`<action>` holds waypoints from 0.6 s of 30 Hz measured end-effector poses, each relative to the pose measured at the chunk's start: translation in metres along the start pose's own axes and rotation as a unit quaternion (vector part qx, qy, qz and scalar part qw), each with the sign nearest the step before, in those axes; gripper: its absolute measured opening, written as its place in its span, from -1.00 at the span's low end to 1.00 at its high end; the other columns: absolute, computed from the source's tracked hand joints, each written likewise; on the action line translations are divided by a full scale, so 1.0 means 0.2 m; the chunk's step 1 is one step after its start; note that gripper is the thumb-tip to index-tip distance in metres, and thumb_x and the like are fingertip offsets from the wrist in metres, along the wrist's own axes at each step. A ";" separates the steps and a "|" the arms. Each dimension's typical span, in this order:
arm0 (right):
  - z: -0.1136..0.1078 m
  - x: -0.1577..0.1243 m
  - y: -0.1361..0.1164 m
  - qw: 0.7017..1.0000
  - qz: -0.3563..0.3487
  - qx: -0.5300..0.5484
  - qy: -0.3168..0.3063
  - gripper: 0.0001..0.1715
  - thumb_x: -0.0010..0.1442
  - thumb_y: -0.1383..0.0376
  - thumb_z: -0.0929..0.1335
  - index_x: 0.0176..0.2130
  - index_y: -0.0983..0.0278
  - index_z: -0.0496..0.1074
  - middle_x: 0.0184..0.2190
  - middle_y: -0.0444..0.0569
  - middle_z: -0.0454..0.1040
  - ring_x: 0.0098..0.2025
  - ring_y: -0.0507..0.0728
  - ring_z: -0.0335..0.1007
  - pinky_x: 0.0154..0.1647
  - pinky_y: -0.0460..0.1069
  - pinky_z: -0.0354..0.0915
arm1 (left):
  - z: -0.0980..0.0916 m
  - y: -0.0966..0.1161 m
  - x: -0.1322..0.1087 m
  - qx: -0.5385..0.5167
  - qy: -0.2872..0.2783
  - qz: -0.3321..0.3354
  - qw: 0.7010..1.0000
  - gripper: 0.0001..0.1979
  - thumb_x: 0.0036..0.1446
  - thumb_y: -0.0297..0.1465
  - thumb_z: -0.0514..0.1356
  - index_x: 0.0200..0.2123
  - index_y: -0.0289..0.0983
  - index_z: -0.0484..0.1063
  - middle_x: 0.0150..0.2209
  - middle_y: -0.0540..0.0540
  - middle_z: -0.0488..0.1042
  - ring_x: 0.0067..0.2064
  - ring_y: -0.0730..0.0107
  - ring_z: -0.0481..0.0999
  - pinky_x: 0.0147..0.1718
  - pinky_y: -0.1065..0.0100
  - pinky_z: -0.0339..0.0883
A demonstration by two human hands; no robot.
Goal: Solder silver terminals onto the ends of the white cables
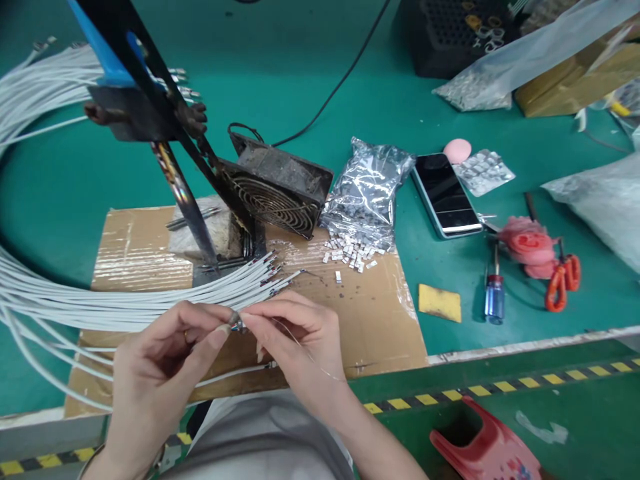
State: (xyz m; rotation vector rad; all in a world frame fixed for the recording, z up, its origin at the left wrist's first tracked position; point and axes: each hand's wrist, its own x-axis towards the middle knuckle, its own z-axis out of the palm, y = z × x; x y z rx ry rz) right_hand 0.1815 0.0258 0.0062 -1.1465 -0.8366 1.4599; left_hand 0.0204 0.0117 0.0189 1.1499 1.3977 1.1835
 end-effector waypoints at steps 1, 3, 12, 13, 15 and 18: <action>0.00 0.00 0.00 1.000 -0.003 -0.007 -0.003 -0.83 0.21 0.38 0.61 -0.28 0.08 0.83 -0.43 -0.13 0.64 -0.58 -0.05 0.46 -0.57 -0.15 0.44 | -0.01 -0.01 0.00 0.005 0.000 0.004 1.000 -0.83 0.24 -0.57 0.37 -0.36 -0.20 0.63 -0.30 -0.02 0.73 -0.29 0.45 0.76 -0.29 0.63 0.57; -0.01 0.00 -0.01 1.000 -0.003 -0.024 -0.010 -0.82 0.23 0.37 0.61 -0.26 0.05 0.84 -0.43 -0.13 0.63 -0.56 -0.04 0.45 -0.54 -0.15 0.42 | -0.01 -0.01 0.00 0.011 0.002 0.005 1.000 -0.82 0.25 -0.57 0.36 -0.36 -0.20 0.63 -0.31 -0.01 0.71 -0.30 0.46 0.75 -0.31 0.63 0.56; -0.02 -0.01 -0.01 0.995 -0.041 -0.086 -0.015 -0.80 0.27 0.37 0.59 -0.23 0.04 0.84 -0.40 -0.07 0.68 -0.42 0.05 0.55 -0.46 -0.10 0.44 | -0.01 0.00 0.00 0.032 -0.003 0.007 0.999 -0.83 0.24 -0.57 0.35 -0.36 -0.19 0.62 -0.32 -0.02 0.70 -0.33 0.45 0.72 -0.36 0.61 0.54; -0.02 -0.01 -0.01 0.995 -0.045 -0.090 -0.014 -0.80 0.27 0.37 0.59 -0.23 0.04 0.84 -0.40 -0.07 0.68 -0.42 0.05 0.56 -0.46 -0.10 0.44 | -0.01 0.00 0.01 0.033 -0.003 0.007 0.999 -0.82 0.24 -0.57 0.35 -0.36 -0.19 0.62 -0.32 -0.01 0.70 -0.33 0.46 0.72 -0.35 0.62 0.53; -0.01 0.00 -0.01 0.994 -0.054 -0.097 -0.013 -0.80 0.27 0.38 0.59 -0.22 0.04 0.84 -0.39 -0.08 0.69 -0.43 0.04 0.56 -0.45 -0.10 0.46 | 0.00 0.00 0.01 0.037 -0.004 0.007 0.999 -0.82 0.25 -0.57 0.35 -0.36 -0.18 0.62 -0.31 0.01 0.72 -0.34 0.49 0.71 -0.35 0.64 0.52; -0.01 0.00 -0.01 0.990 -0.078 -0.114 -0.012 -0.79 0.28 0.38 0.58 -0.21 0.05 0.84 -0.39 -0.09 0.69 -0.41 0.05 0.58 -0.41 -0.09 0.50 | 0.00 0.00 0.02 0.042 -0.005 0.006 0.999 -0.82 0.25 -0.57 0.35 -0.37 -0.18 0.61 -0.33 0.02 0.72 -0.38 0.53 0.67 -0.41 0.67 0.46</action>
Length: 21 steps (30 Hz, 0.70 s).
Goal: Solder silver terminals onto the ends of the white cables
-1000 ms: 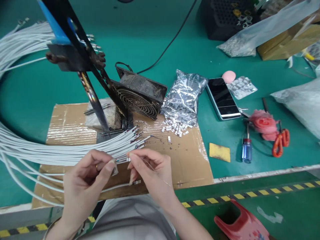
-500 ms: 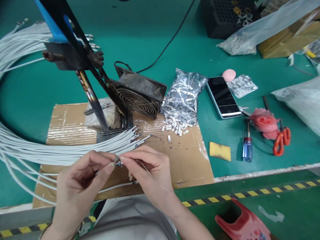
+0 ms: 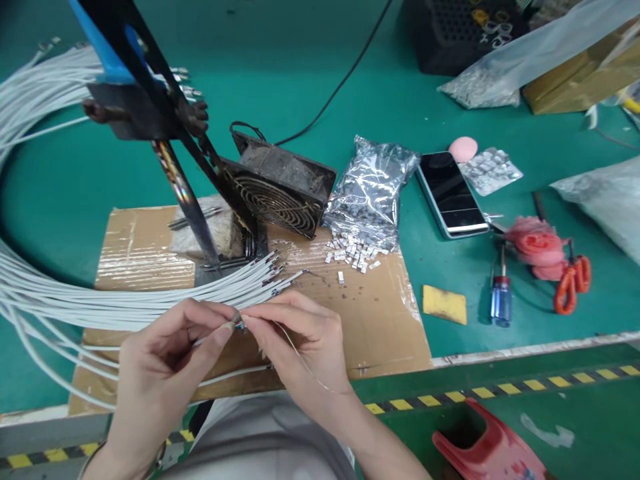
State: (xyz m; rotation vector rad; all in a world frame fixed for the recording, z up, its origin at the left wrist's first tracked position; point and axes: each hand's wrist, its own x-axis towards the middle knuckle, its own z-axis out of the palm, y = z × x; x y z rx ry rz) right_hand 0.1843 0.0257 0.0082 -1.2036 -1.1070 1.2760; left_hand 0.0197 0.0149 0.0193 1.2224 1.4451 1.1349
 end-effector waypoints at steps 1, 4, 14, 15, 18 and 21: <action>0.00 0.00 0.00 1.000 -0.009 -0.011 0.000 -0.79 0.29 0.38 0.58 -0.20 0.05 0.83 -0.38 -0.09 0.69 -0.40 0.06 0.59 -0.40 -0.09 0.51 | 0.00 0.00 0.00 -0.002 0.001 -0.001 1.000 -0.81 0.24 -0.57 0.35 -0.37 -0.19 0.61 -0.33 0.02 0.72 -0.38 0.53 0.67 -0.42 0.67 0.44; -0.01 -0.01 0.02 0.997 -0.043 -0.068 0.000 -0.79 0.37 0.37 0.53 -0.12 0.07 0.81 -0.30 -0.07 0.70 -0.38 0.07 0.58 -0.35 -0.05 0.54 | 0.00 0.00 0.00 -0.011 0.002 -0.008 1.000 -0.81 0.24 -0.59 0.34 -0.37 -0.19 0.61 -0.33 0.02 0.73 -0.38 0.55 0.68 -0.42 0.68 0.43; -0.07 -0.07 0.05 0.984 -0.042 -0.175 0.008 -0.63 0.59 0.32 0.25 0.30 0.09 0.34 -0.09 -0.04 0.65 -0.27 0.11 0.55 -0.21 0.02 0.47 | 0.00 0.01 0.05 0.013 0.048 -0.042 0.998 -0.87 0.18 -0.52 0.39 -0.41 -0.22 0.62 -0.29 -0.05 0.75 -0.36 0.48 0.69 -0.40 0.62 0.48; -0.08 -0.07 0.04 0.982 -0.044 -0.183 0.018 -0.71 0.58 0.31 0.27 0.22 0.10 0.36 -0.15 -0.06 0.63 -0.30 0.11 0.52 -0.24 0.02 0.44 | 0.00 0.02 0.06 0.023 0.045 -0.047 0.998 -0.88 0.17 -0.51 0.39 -0.41 -0.22 0.61 -0.30 -0.06 0.75 -0.38 0.47 0.67 -0.44 0.60 0.45; -0.07 -0.06 0.02 0.978 -0.052 -0.202 0.030 -0.83 0.56 0.32 0.28 -0.16 0.14 0.35 -0.39 -0.20 0.37 -0.43 0.06 0.29 -0.37 -0.02 0.25 | 0.00 0.04 0.08 0.042 0.042 -0.050 0.997 -0.88 0.19 -0.46 0.38 -0.41 -0.22 0.60 -0.31 -0.07 0.74 -0.45 0.49 0.59 -0.55 0.57 0.35; -0.07 -0.03 0.01 0.984 -0.039 -0.172 0.006 -0.68 0.57 0.36 0.27 -0.30 0.16 0.28 -0.42 -0.21 0.28 -0.43 0.05 0.20 -0.38 -0.03 0.17 | 0.00 0.05 0.10 0.045 0.050 -0.046 0.997 -0.89 0.19 -0.46 0.38 -0.41 -0.22 0.60 -0.30 -0.06 0.75 -0.41 0.49 0.63 -0.50 0.60 0.41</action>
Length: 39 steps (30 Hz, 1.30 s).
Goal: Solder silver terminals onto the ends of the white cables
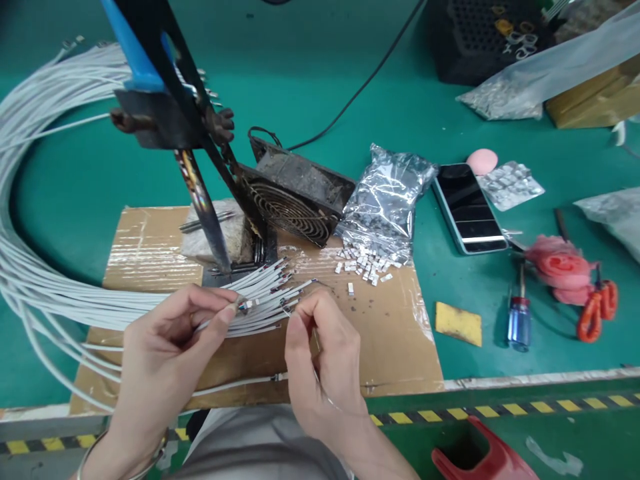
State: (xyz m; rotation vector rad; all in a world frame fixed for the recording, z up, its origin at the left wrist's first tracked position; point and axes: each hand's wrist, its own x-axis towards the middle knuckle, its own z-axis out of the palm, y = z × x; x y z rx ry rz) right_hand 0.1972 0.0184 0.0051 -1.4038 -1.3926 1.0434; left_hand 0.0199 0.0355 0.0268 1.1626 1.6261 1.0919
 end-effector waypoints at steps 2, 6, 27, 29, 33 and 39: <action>0.01 0.01 0.01 0.999 -0.008 0.032 -0.007 -0.72 0.56 0.37 0.30 -0.27 0.17 0.35 -0.32 -0.16 0.39 -0.31 0.07 0.32 -0.27 -0.03 0.26 | 0.00 0.00 0.01 -0.010 0.009 0.003 1.000 -0.89 0.17 -0.48 0.38 -0.42 -0.22 0.59 -0.30 -0.05 0.76 -0.36 0.48 0.69 -0.41 0.62 0.50; 0.04 0.04 0.03 0.997 -0.045 0.054 0.011 -0.82 0.51 0.40 0.35 -0.18 0.16 0.43 -0.08 -0.04 0.52 -0.06 0.14 0.47 0.00 0.04 0.38 | 0.00 0.00 0.04 -0.026 0.016 -0.003 1.000 -0.88 0.16 -0.51 0.38 -0.42 -0.23 0.59 -0.29 -0.03 0.76 -0.34 0.51 0.72 -0.36 0.66 0.53; 0.09 0.07 -0.05 0.992 0.025 0.123 -0.001 -0.77 0.44 0.42 0.46 -0.24 0.14 0.42 0.17 0.05 0.72 0.20 0.25 0.69 0.28 0.20 0.53 | 0.01 0.05 0.09 -0.051 0.027 0.004 0.998 -0.88 0.11 -0.52 0.38 -0.46 -0.24 0.58 -0.35 0.00 0.73 -0.43 0.57 0.65 -0.49 0.71 0.42; 0.09 0.07 -0.06 0.992 0.021 0.121 0.002 -0.78 0.44 0.42 0.46 -0.23 0.14 0.44 0.18 0.04 0.72 0.21 0.25 0.69 0.28 0.20 0.53 | 0.01 0.06 0.09 -0.051 0.027 0.001 0.998 -0.88 0.12 -0.52 0.38 -0.45 -0.25 0.58 -0.34 0.01 0.73 -0.44 0.59 0.64 -0.49 0.72 0.42; 0.10 0.06 -0.05 0.993 0.018 0.119 0.000 -0.78 0.42 0.43 0.48 -0.22 0.13 0.47 0.15 0.01 0.74 0.20 0.24 0.70 0.30 0.20 0.51 | 0.01 0.05 0.09 -0.056 0.031 0.009 0.998 -0.87 0.13 -0.53 0.38 -0.45 -0.24 0.58 -0.36 0.02 0.71 -0.45 0.61 0.63 -0.50 0.73 0.40; 0.10 0.08 -0.05 0.993 -0.007 0.116 0.004 -0.75 0.40 0.48 0.48 -0.22 0.13 0.47 0.13 -0.06 0.75 0.19 0.21 0.71 0.27 0.15 0.53 | 0.01 0.06 0.09 -0.052 0.037 0.023 0.998 -0.87 0.12 -0.54 0.37 -0.45 -0.23 0.58 -0.33 0.03 0.74 -0.43 0.61 0.65 -0.47 0.74 0.42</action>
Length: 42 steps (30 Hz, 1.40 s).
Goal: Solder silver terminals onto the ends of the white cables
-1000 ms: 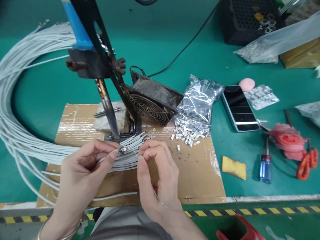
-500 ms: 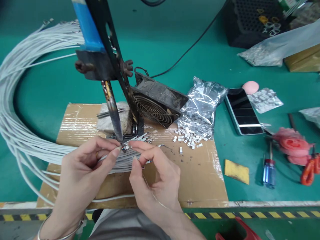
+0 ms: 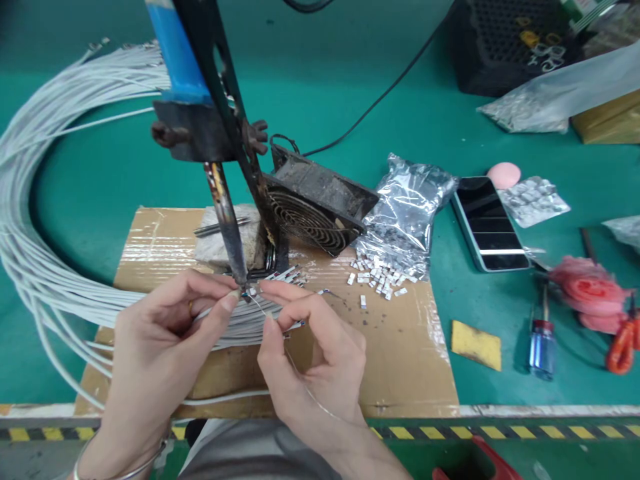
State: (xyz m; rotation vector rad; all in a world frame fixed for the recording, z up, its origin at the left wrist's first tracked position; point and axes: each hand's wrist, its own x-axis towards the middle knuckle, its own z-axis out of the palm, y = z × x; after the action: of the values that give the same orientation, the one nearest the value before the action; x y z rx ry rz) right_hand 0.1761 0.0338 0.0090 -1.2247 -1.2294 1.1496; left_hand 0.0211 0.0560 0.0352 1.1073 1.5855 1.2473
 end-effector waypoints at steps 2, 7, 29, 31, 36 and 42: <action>0.00 0.01 0.00 1.000 -0.004 0.004 -0.002 -0.74 0.40 0.49 0.47 -0.22 0.13 0.47 0.14 -0.07 0.74 0.19 0.19 0.71 0.27 0.14 0.53 | 0.00 0.00 0.00 0.000 0.001 0.003 1.000 -0.86 0.12 -0.54 0.37 -0.45 -0.23 0.57 -0.33 0.03 0.75 -0.44 0.62 0.64 -0.48 0.75 0.41; 0.00 0.02 0.01 1.000 -0.010 0.020 -0.004 -0.73 0.39 0.50 0.47 -0.21 0.12 0.47 0.13 -0.10 0.74 0.20 0.17 0.70 0.29 0.11 0.54 | 0.00 0.00 0.01 -0.011 -0.003 -0.003 1.000 -0.86 0.12 -0.55 0.38 -0.44 -0.24 0.58 -0.33 0.03 0.75 -0.43 0.62 0.65 -0.47 0.75 0.41; 0.01 0.02 0.00 1.000 -0.016 0.020 -0.006 -0.73 0.39 0.51 0.47 -0.21 0.14 0.47 0.13 -0.09 0.73 0.19 0.16 0.70 0.27 0.09 0.54 | -0.02 -0.01 0.01 0.011 -0.007 0.012 1.000 -0.84 0.18 -0.57 0.39 -0.38 -0.21 0.60 -0.29 0.05 0.76 -0.34 0.56 0.73 -0.37 0.69 0.52; 0.01 0.02 0.00 1.000 -0.019 0.018 -0.006 -0.73 0.39 0.51 0.47 -0.22 0.14 0.47 0.13 -0.10 0.73 0.19 0.17 0.70 0.28 0.10 0.54 | -0.03 -0.02 0.00 0.016 -0.012 0.017 1.000 -0.83 0.21 -0.57 0.39 -0.37 -0.20 0.60 -0.27 0.05 0.77 -0.31 0.55 0.74 -0.35 0.68 0.53; 0.01 0.02 0.00 1.000 -0.021 0.008 -0.008 -0.74 0.39 0.50 0.47 -0.21 0.13 0.47 0.13 -0.10 0.74 0.18 0.16 0.71 0.27 0.09 0.55 | -0.04 -0.02 0.00 0.021 -0.019 0.025 0.999 -0.83 0.23 -0.58 0.38 -0.36 -0.20 0.60 -0.26 0.04 0.77 -0.31 0.53 0.74 -0.36 0.66 0.54; 0.01 0.02 0.00 1.000 -0.018 0.007 0.000 -0.75 0.39 0.48 0.48 -0.22 0.13 0.48 0.13 -0.10 0.74 0.16 0.15 0.72 0.25 0.09 0.55 | -0.03 -0.02 0.00 0.015 -0.013 0.028 0.999 -0.83 0.21 -0.57 0.38 -0.38 -0.21 0.59 -0.32 0.05 0.72 -0.30 0.52 0.74 -0.34 0.66 0.55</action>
State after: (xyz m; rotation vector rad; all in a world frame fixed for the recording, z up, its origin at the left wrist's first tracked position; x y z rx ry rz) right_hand 0.1742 0.0384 0.0081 -1.1875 -1.2372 1.1294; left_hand 0.0150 0.0545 0.0330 1.1890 1.5684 1.2436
